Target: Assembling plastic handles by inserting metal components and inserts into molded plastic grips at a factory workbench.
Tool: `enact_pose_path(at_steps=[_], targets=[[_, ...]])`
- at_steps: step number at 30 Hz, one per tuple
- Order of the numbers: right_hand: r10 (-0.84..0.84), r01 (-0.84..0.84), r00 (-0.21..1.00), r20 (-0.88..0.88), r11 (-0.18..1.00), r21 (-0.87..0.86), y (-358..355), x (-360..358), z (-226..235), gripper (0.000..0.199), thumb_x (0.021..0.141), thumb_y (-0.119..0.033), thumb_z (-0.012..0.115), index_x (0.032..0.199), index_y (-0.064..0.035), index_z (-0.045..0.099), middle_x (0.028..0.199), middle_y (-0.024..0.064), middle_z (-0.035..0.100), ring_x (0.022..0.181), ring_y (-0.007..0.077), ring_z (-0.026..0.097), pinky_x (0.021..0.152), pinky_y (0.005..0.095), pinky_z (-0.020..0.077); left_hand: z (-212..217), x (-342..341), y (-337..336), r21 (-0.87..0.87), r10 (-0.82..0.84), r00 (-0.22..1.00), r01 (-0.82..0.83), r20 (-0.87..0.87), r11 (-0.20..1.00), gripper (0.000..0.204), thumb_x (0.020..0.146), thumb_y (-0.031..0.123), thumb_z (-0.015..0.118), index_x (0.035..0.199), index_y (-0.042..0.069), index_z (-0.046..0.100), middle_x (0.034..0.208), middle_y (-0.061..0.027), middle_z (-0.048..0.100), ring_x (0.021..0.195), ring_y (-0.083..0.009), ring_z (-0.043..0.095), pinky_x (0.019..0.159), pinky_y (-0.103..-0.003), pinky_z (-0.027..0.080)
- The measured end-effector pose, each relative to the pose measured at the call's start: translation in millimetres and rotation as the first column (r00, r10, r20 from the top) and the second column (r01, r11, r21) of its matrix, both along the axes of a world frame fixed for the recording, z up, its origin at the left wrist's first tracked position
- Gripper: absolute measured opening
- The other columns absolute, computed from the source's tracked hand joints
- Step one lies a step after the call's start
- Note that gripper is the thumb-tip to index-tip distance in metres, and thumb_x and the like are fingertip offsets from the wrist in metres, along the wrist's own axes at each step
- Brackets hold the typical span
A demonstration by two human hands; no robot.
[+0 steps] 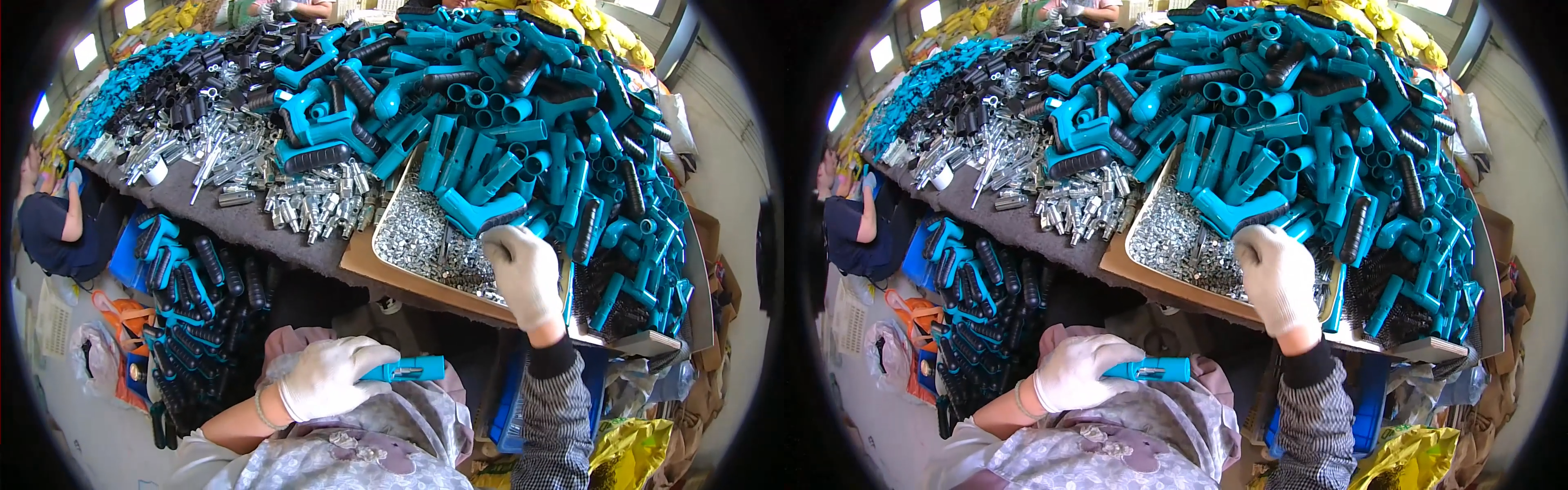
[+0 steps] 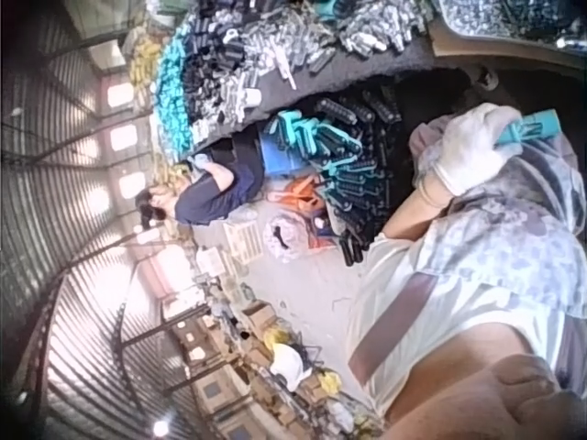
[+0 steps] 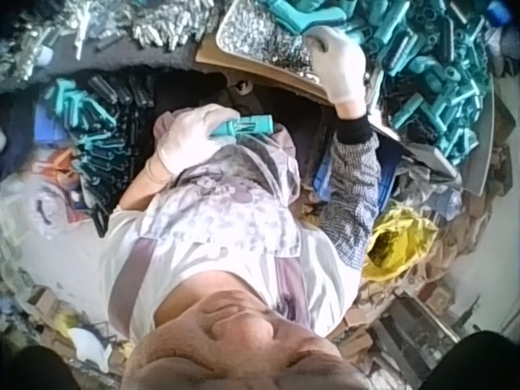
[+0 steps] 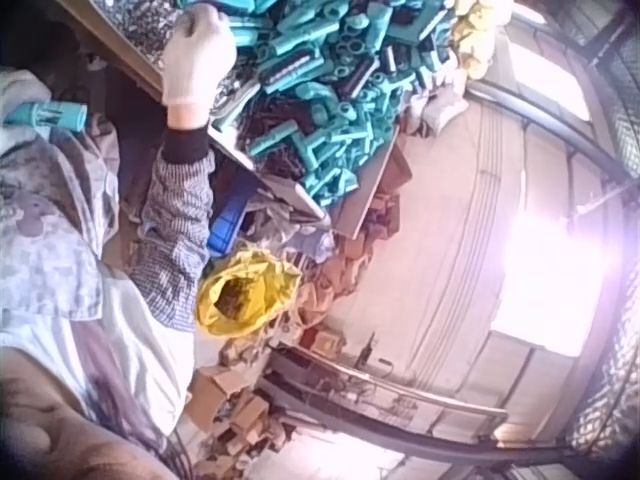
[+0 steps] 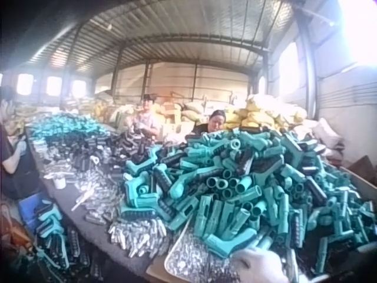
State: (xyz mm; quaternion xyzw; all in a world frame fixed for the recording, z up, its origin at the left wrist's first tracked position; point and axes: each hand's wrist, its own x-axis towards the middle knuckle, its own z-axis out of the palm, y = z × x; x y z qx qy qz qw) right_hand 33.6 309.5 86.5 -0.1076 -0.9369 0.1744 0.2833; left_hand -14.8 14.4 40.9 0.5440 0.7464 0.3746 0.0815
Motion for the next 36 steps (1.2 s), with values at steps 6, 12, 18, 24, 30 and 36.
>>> enact_pose_path(at_steps=[6, 12, 18, 24, 30, 36], targets=[[0.501, -0.257, 0.823, 0.270, 0.750, -0.609, -71.2, 52.2, 2.6, 0.017, 0.082, -0.016, 0.076, 0.095, -0.0051, 0.075, 0.090, 0.0127, 0.073, 0.084, 0.0295, 0.071, 0.077, 0.0366, 0.0561, 8.5, -6.0, -2.1, -0.029, -0.103, 0.938, 0.099, -0.330, 0.995, 0.054, 0.082, 0.014, 0.064, 0.135, 0.008, 0.058, 0.093, -0.0034, 0.068, 0.079, -0.0227, 0.066, 0.070, -0.037, 0.054], [0.459, -0.403, 0.863, 0.212, 0.878, -0.258, -105.8, 58.6, -31.1, 0.017, 0.084, -0.020, 0.072, 0.085, -0.0036, 0.067, 0.078, 0.0127, 0.064, 0.074, 0.0347, 0.065, 0.065, 0.0435, 0.0526, 5.2, 1.1, -4.6, -0.072, -0.117, 0.901, 0.096, -0.417, 0.993, 0.063, 0.085, 0.015, 0.061, 0.146, 0.008, 0.049, 0.081, -0.0023, 0.063, 0.067, -0.0195, 0.061, 0.062, -0.035, 0.051], [0.434, -0.445, 0.856, 0.280, 0.895, -0.028, -116.5, 71.6, -34.1, 0.029, 0.085, -0.028, 0.072, 0.102, -0.0047, 0.066, 0.089, 0.0109, 0.065, 0.077, 0.0290, 0.066, 0.067, 0.0403, 0.0531, -6.2, -0.3, -7.1, 0.001, -0.069, 0.936, 0.074, -0.345, 0.997, 0.063, 0.087, 0.018, 0.063, 0.148, 0.008, 0.047, 0.078, -0.0044, 0.062, 0.066, -0.0224, 0.061, 0.060, -0.036, 0.052], [0.411, -0.444, 0.867, 0.280, 0.894, 0.064, -116.4, 83.1, -48.1, 0.050, 0.074, -0.027, 0.079, 0.115, -0.0026, 0.063, 0.098, 0.0132, 0.066, 0.083, 0.0295, 0.067, 0.072, 0.0385, 0.0545, -8.8, 3.5, -8.1, -0.079, -0.076, 0.982, 0.063, -0.175, 0.995, 0.077, 0.082, 0.025, 0.075, 0.150, 0.009, 0.042, 0.084, -0.0121, 0.066, 0.065, -0.0293, 0.066, 0.059, -0.042, 0.054], [0.558, -0.584, 0.810, 0.180, 0.745, 0.321, -105.4, 74.2, -47.3, 0.039, 0.071, -0.015, 0.070, 0.110, -0.0080, 0.067, 0.100, 0.0039, 0.061, 0.087, 0.0211, 0.064, 0.068, 0.0324, 0.0525, -16.1, 13.8, -6.3, -0.252, -0.008, 0.981, 0.057, 0.195, 0.966, 0.086, 0.082, 0.031, 0.078, 0.153, 0.010, 0.032, 0.093, -0.0242, 0.070, 0.076, -0.0402, 0.070, 0.064, -0.047, 0.055], [0.636, -0.661, 0.745, 0.200, 0.743, 0.103, -93.2, 63.6, -47.7, 0.030, 0.078, -0.023, 0.068, 0.105, -0.0099, 0.067, 0.093, 0.0029, 0.064, 0.080, 0.0229, 0.063, 0.068, 0.0379, 0.0517, -25.3, 14.4, -7.3, -0.215, 0.000, 0.947, 0.073, 0.322, 0.974, 0.082, 0.082, 0.029, 0.079, 0.150, 0.010, 0.036, 0.094, -0.0259, 0.069, 0.076, -0.0415, 0.070, 0.065, -0.048, 0.055]])
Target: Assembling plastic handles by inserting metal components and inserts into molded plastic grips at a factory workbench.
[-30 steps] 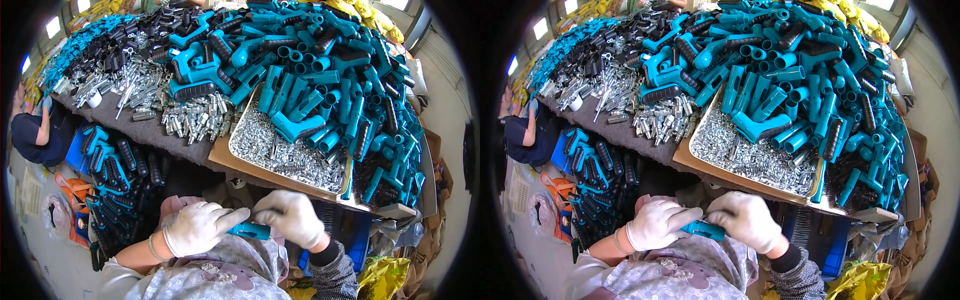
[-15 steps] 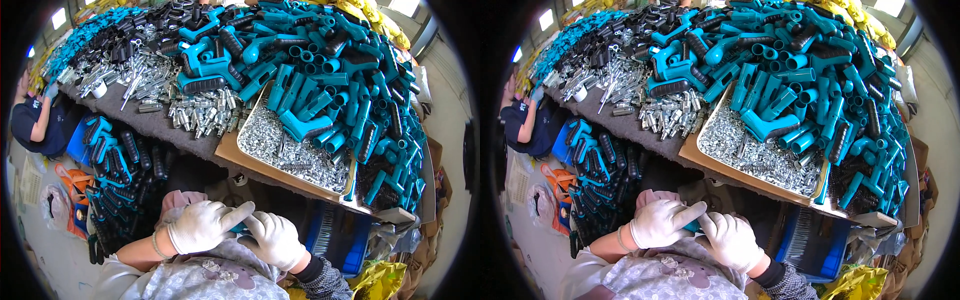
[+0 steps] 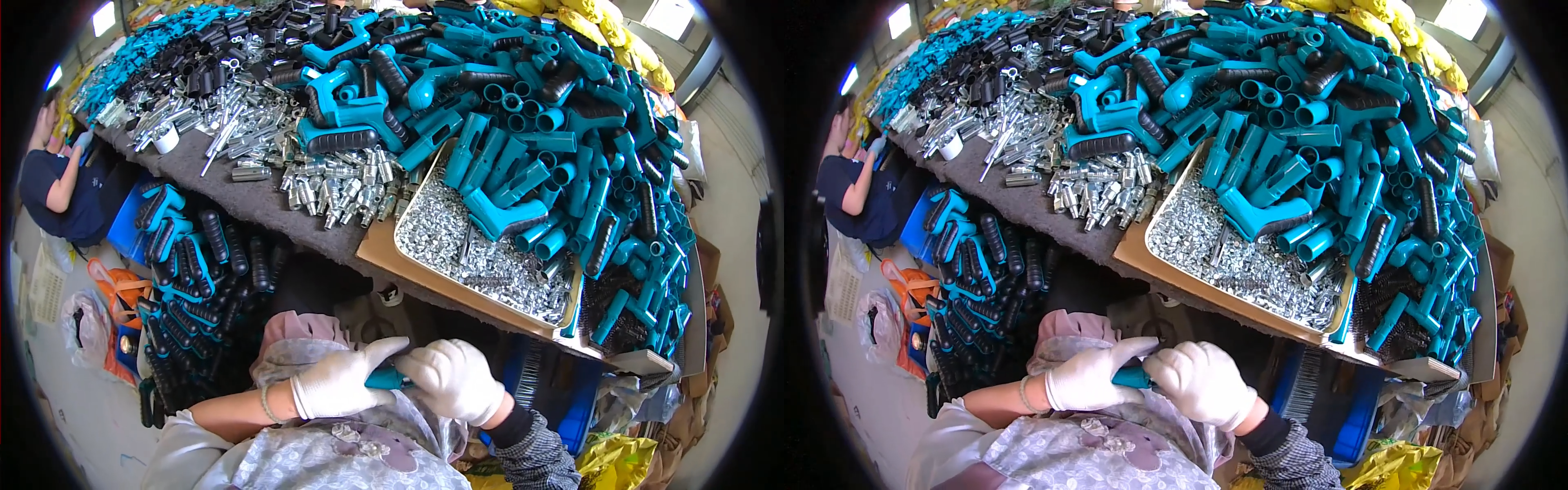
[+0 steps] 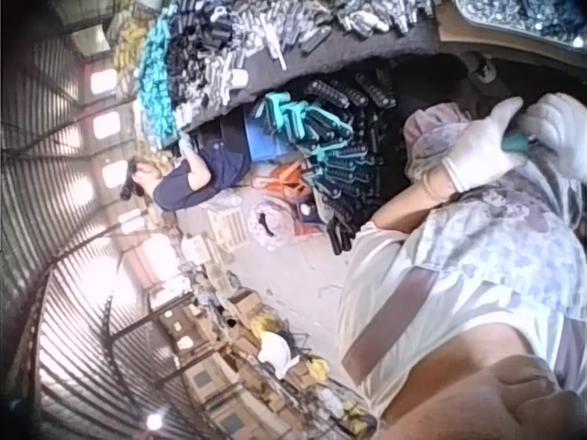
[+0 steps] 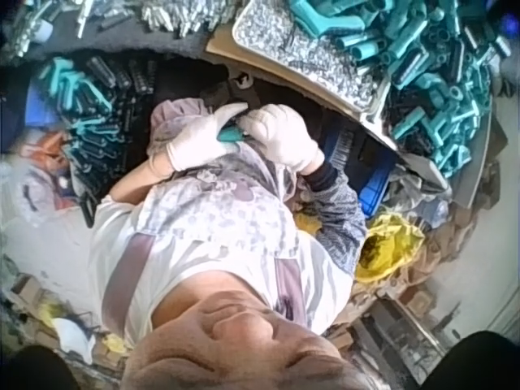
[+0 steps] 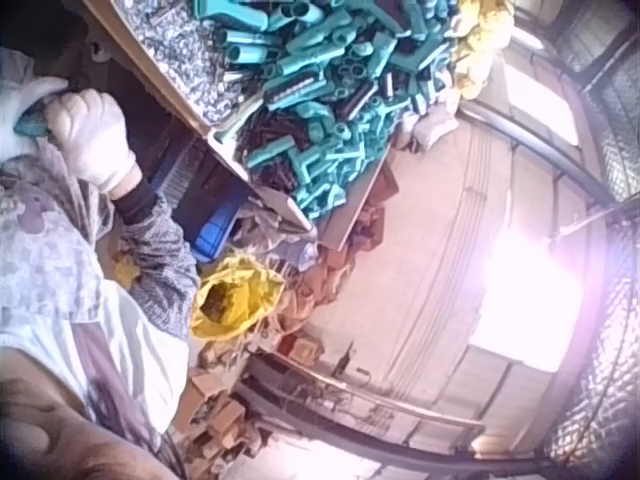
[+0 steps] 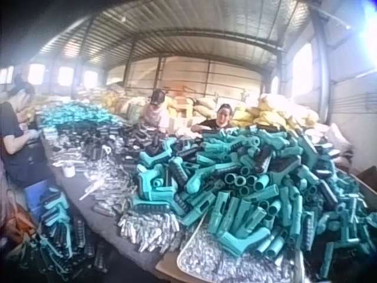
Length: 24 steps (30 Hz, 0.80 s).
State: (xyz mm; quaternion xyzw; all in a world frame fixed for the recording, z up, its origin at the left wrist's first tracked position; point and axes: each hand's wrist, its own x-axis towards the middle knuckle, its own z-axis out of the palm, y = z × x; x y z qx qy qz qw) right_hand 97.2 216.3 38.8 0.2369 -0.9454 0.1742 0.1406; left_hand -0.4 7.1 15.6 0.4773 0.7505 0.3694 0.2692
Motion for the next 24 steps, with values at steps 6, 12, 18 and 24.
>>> enact_pose_path(at_steps=[6, 12, 18, 24], targets=[[-0.599, 0.582, 0.776, -0.197, 0.801, -0.142, 67.3, -54.4, 34.8, 0.008, 0.081, -0.013, 0.069, 0.087, -0.0082, 0.072, 0.086, 0.0110, 0.067, 0.081, 0.0332, 0.065, 0.071, 0.0430, 0.0517, 13.6, -3.5, -4.5, 0.057, 0.117, 0.967, -0.106, -0.229, 0.993, 0.067, 0.079, 0.018, 0.079, 0.138, 0.010, 0.049, 0.093, -0.0190, 0.069, 0.082, -0.0372, 0.069, 0.070, -0.046, 0.054], [-0.758, 0.747, 0.651, 0.024, 0.647, 0.152, 76.3, -88.9, 40.8, 0.025, 0.085, -0.030, 0.068, 0.077, -0.0062, 0.073, 0.080, 0.0175, 0.068, 0.080, 0.0356, 0.068, 0.072, 0.0458, 0.0534, 7.8, -7.2, -4.8, 0.349, 0.072, 0.913, 0.080, -0.401, 0.934, 0.050, 0.080, 0.017, 0.079, 0.125, 0.013, 0.058, 0.108, -0.0097, 0.069, 0.081, -0.0324, 0.069, 0.071, -0.040, 0.057], [-0.752, 0.745, 0.653, -0.093, 0.660, -0.099, 82.1, -71.4, 31.9, 0.013, 0.085, -0.019, 0.066, 0.087, -0.0085, 0.074, 0.087, 0.0131, 0.069, 0.082, 0.0344, 0.067, 0.072, 0.0425, 0.0524, 19.8, -4.6, -9.7, 0.310, 0.115, 0.952, -0.022, -0.285, 0.951, 0.032, 0.076, 0.016, 0.082, 0.105, 0.010, 0.070, 0.111, -0.0082, 0.072, 0.090, -0.0288, 0.072, 0.076, -0.037, 0.058], [-0.687, 0.524, 0.718, -0.113, 0.640, -0.562, 38.9, -36.9, 34.6, 0.006, 0.083, 0.000, 0.067, 0.088, 0.0001, 0.070, 0.084, 0.0125, 0.068, 0.072, 0.0247, 0.064, 0.070, 0.0342, 0.0512, 18.5, -10.3, -9.1, 0.228, 0.294, 0.945, -0.321, 0.145, 0.919, 0.045, 0.080, 0.014, 0.082, 0.120, 0.000, 0.066, 0.106, -0.0120, 0.073, 0.093, -0.0232, 0.073, 0.081, -0.033, 0.057]])
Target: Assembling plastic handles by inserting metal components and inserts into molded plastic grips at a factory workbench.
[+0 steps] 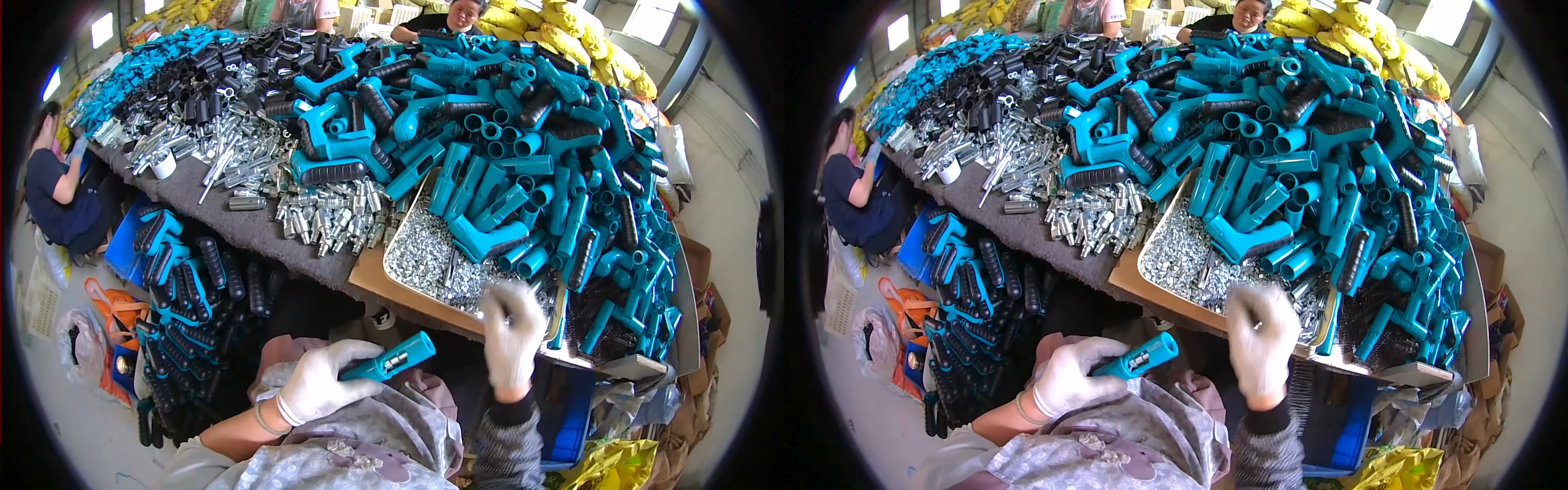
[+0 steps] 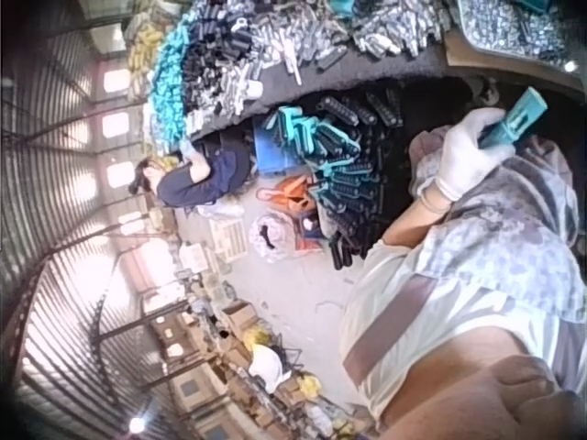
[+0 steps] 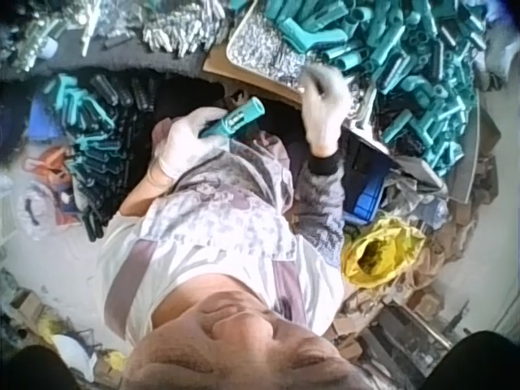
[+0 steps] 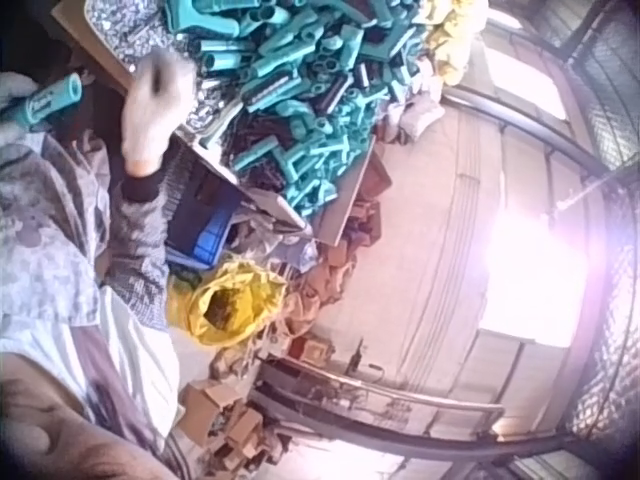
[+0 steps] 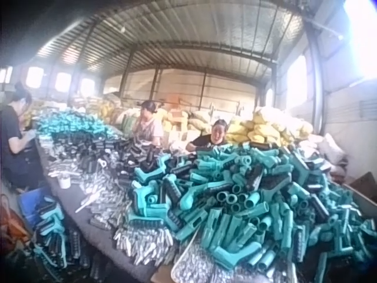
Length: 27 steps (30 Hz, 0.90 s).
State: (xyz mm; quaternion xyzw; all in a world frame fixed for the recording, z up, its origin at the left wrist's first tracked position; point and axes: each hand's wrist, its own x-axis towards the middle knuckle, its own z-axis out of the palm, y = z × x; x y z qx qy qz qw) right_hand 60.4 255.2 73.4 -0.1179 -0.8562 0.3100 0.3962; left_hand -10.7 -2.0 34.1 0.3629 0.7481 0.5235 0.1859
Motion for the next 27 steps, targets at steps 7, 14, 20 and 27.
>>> enact_pose_path(at_steps=[7, 14, 20, 27], targets=[[0.253, -0.351, 0.929, -0.268, 0.381, -0.855, -98.5, 22.5, -55.3, 0.016, 0.083, 0.009, 0.061, 0.092, 0.0051, 0.073, 0.090, 0.0065, 0.060, 0.076, 0.0125, 0.058, 0.068, 0.0251, 0.0464, -10.8, -0.8, 16.9, 0.291, -0.164, 0.607, -0.115, 0.777, 0.950, 0.045, 0.090, 0.007, 0.070, 0.130, -0.006, 0.056, 0.103, -0.0066, 0.067, 0.087, -0.0114, 0.064, 0.076, -0.025, 0.053], [0.247, -0.341, 0.937, -0.247, 0.492, -0.801, -109.6, 8.5, -64.1, 0.009, 0.084, 0.009, 0.064, 0.089, 0.0032, 0.070, 0.088, 0.0046, 0.057, 0.074, 0.0112, 0.056, 0.064, 0.0250, 0.0454, -23.6, 0.4, 12.6, 0.282, -0.097, 0.677, -0.168, 0.729, 0.945, 0.044, 0.091, 0.009, 0.066, 0.131, -0.005, 0.055, 0.105, -0.0069, 0.065, 0.088, -0.0140, 0.063, 0.077, -0.027, 0.053], [0.376, -0.215, 0.905, -0.198, 0.002, -0.977, -109.7, -5.3, -42.7, 0.029, 0.080, 0.001, 0.065, 0.107, -0.0013, 0.054, 0.097, 0.0093, 0.061, 0.085, 0.0179, 0.062, 0.079, 0.0326, 0.0537, -27.9, -11.1, -10.2, 0.314, -0.183, 0.580, -0.134, 0.794, 0.940, 0.045, 0.093, 0.010, 0.070, 0.134, -0.004, 0.057, 0.115, -0.0037, 0.065, 0.103, -0.0102, 0.059, 0.092, -0.026, 0.048], [0.657, -0.210, 0.754, -0.019, 0.214, -0.954, -105.7, -47.2, -38.6, 0.052, 0.083, 0.001, 0.066, 0.132, 0.0015, 0.049, 0.108, 0.0096, 0.062, 0.096, 0.0202, 0.065, 0.083, 0.0349, 0.0562, -35.2, -27.2, -28.8, 0.341, -0.111, 0.653, -0.237, 0.749, 0.910, 0.052, 0.096, 0.012, 0.067, 0.144, -0.001, 0.051, 0.099, -0.0044, 0.065, 0.082, -0.0115, 0.062, 0.072, -0.026, 0.053]])
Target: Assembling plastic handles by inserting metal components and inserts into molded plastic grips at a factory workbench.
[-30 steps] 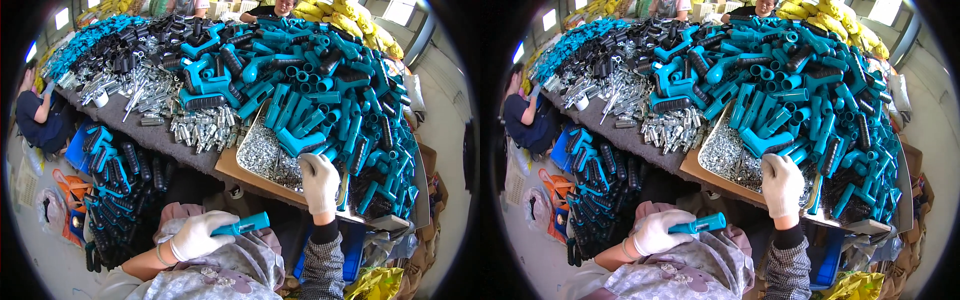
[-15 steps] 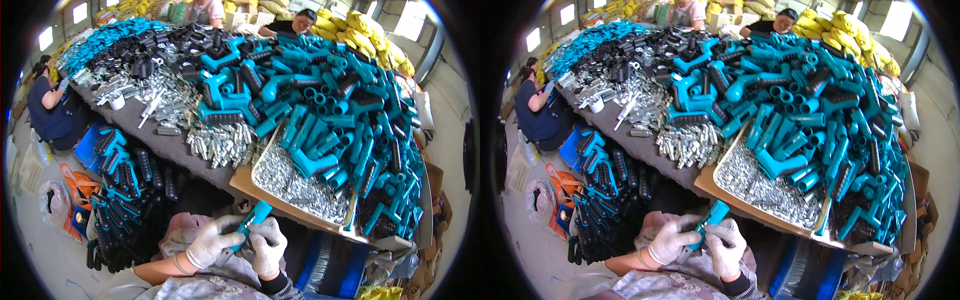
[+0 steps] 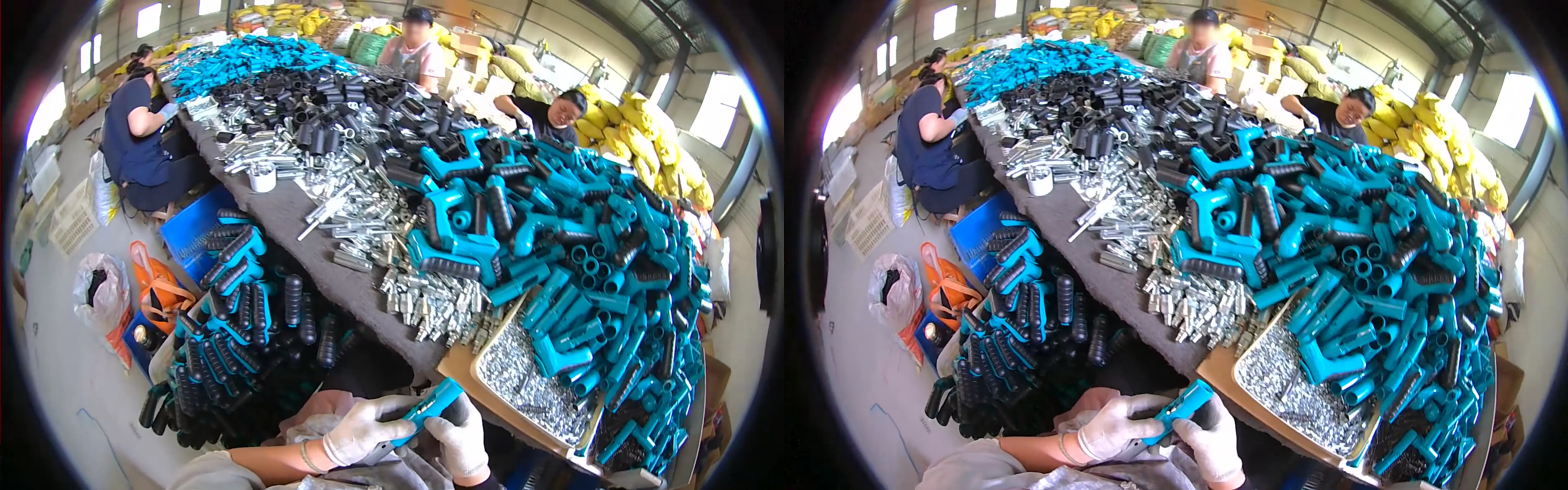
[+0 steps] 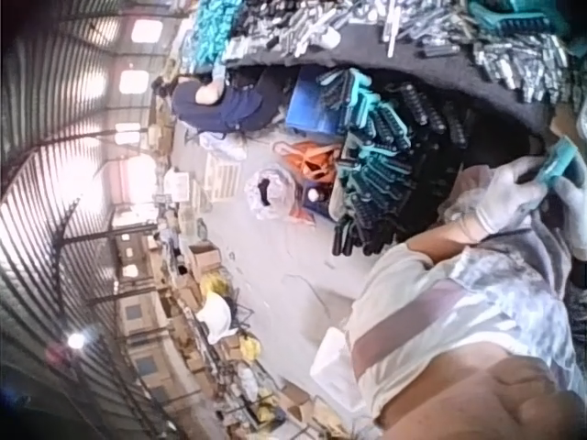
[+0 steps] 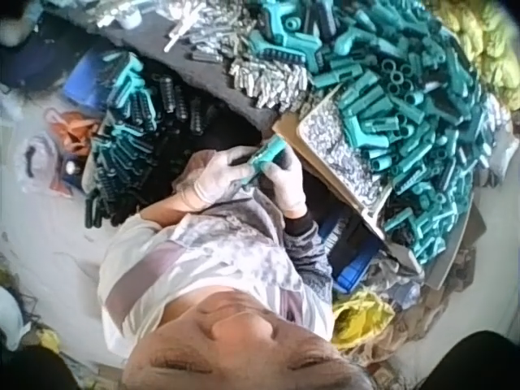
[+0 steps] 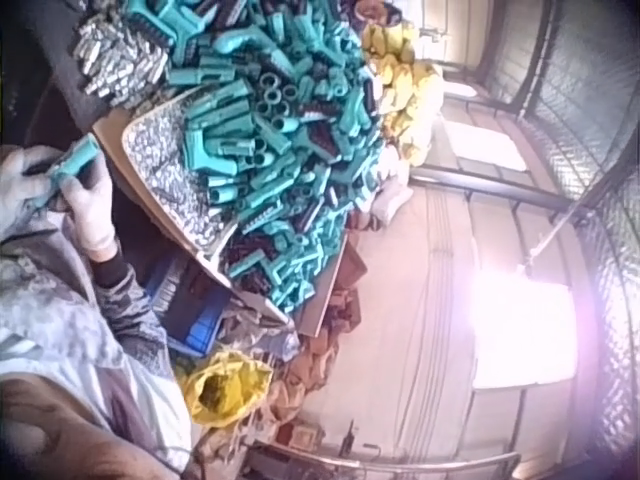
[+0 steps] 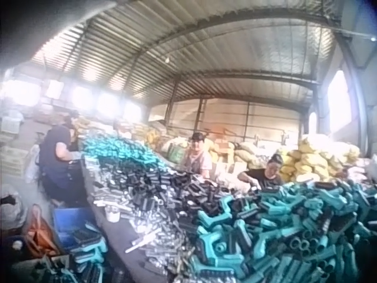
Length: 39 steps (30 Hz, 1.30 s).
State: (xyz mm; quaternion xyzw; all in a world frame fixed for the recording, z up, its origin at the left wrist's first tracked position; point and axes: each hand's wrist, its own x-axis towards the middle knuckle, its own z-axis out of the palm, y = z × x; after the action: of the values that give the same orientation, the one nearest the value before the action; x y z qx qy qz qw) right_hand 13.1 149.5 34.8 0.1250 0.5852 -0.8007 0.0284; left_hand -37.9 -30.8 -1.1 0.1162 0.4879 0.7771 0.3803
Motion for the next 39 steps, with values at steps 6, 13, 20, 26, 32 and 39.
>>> enact_pose_path(at_steps=[6, 13, 20, 26, 32, 39], targets=[[0.185, -0.189, 0.982, 0.043, 0.970, 0.152, -34.4, -58.2, 25.6, 0.040, 0.085, -0.009, 0.069, 0.119, 0.0012, 0.049, 0.087, 0.0074, 0.063, 0.057, 0.0123, 0.063, 0.050, 0.0234, 0.0497, 22.0, -19.3, -33.9, 0.190, 0.053, 0.967, -0.103, 0.248, 0.976, 0.053, 0.097, 0.016, 0.061, 0.143, -0.006, 0.048, 0.098, -0.0101, 0.067, 0.083, -0.0159, 0.064, 0.075, -0.027, 0.051], [0.432, -0.416, 0.900, -0.051, 0.889, 0.189, -41.1, -99.7, 29.3, 0.040, 0.089, -0.019, 0.075, 0.119, 0.0000, 0.058, 0.098, 0.0075, 0.067, 0.085, 0.0137, 0.065, 0.078, 0.0297, 0.0545, 7.1, -44.5, -54.1, 0.012, 0.258, 0.966, -0.258, -0.004, 0.966, 0.055, 0.092, 0.021, 0.063, 0.135, -0.010, 0.052, 0.091, -0.0124, 0.067, 0.074, -0.0180, 0.065, 0.069, -0.029, 0.053], [0.223, -0.213, 0.974, -0.038, 0.962, 0.171, -62.4, -104.5, 7.9, 0.039, 0.088, -0.012, 0.074, 0.120, 0.0007, 0.056, 0.093, 0.0051, 0.064, 0.078, 0.0109, 0.062, 0.068, 0.0272, 0.0546, 13.1, -54.7, -51.2, 0.146, 0.230, 0.963, -0.251, 0.143, 0.957, 0.061, 0.091, 0.035, 0.067, 0.131, -0.009, 0.053, 0.086, -0.0107, 0.066, 0.069, -0.0173, 0.064, 0.066, -0.029, 0.052], [0.197, -0.187, 0.979, -0.049, 0.969, 0.160, -79.5, -110.3, 23.7, 0.027, 0.086, -0.011, 0.071, 0.105, -0.0008, 0.054, 0.080, 0.0037, 0.058, 0.056, 0.0093, 0.057, 0.047, 0.0244, 0.0484, 21.9, -45.2, -46.4, 0.177, 0.352, 0.926, -0.372, 0.133, 0.911, 0.061, 0.094, 0.041, 0.065, 0.128, -0.007, 0.053, 0.084, -0.0094, 0.065, 0.067, -0.0165, 0.064, 0.065, -0.028, 0.053], [0.450, -0.473, 0.879, 0.154, 0.862, 0.183, -53.3, -138.5, 33.9, 0.057, 0.082, -0.022, 0.081, 0.126, 0.0013, 0.053, 0.103, 0.0107, 0.064, 0.090, 0.0205, 0.067, 0.077, 0.0340, 0.0557, 26.3, -58.8, -46.1, 0.119, 0.415, 0.905, -0.404, -0.094, 0.907, 0.053, 0.096, 0.031, 0.063, 0.132, -0.008, 0.055, 0.091, -0.0066, 0.066, 0.073, -0.0102, 0.061, 0.068, -0.025, 0.051], [0.801, 0.301, 0.580, -0.152, -0.037, 0.953, -37.5, -133.7, 62.9, 0.045, 0.070, -0.024, 0.076, 0.109, -0.0080, 0.063, 0.099, 0.0119, 0.063, 0.085, 0.0293, 0.064, 0.076, 0.0420, 0.0518, 41.7, -87.7, -67.4, -0.356, -0.020, 0.651, -0.388, -0.759, 0.850, 0.043, 0.077, 0.018, 0.079, 0.115, 0.003, 0.066, 0.095, -0.0174, 0.070, 0.084, -0.0327, 0.071, 0.077, -0.038, 0.056]])
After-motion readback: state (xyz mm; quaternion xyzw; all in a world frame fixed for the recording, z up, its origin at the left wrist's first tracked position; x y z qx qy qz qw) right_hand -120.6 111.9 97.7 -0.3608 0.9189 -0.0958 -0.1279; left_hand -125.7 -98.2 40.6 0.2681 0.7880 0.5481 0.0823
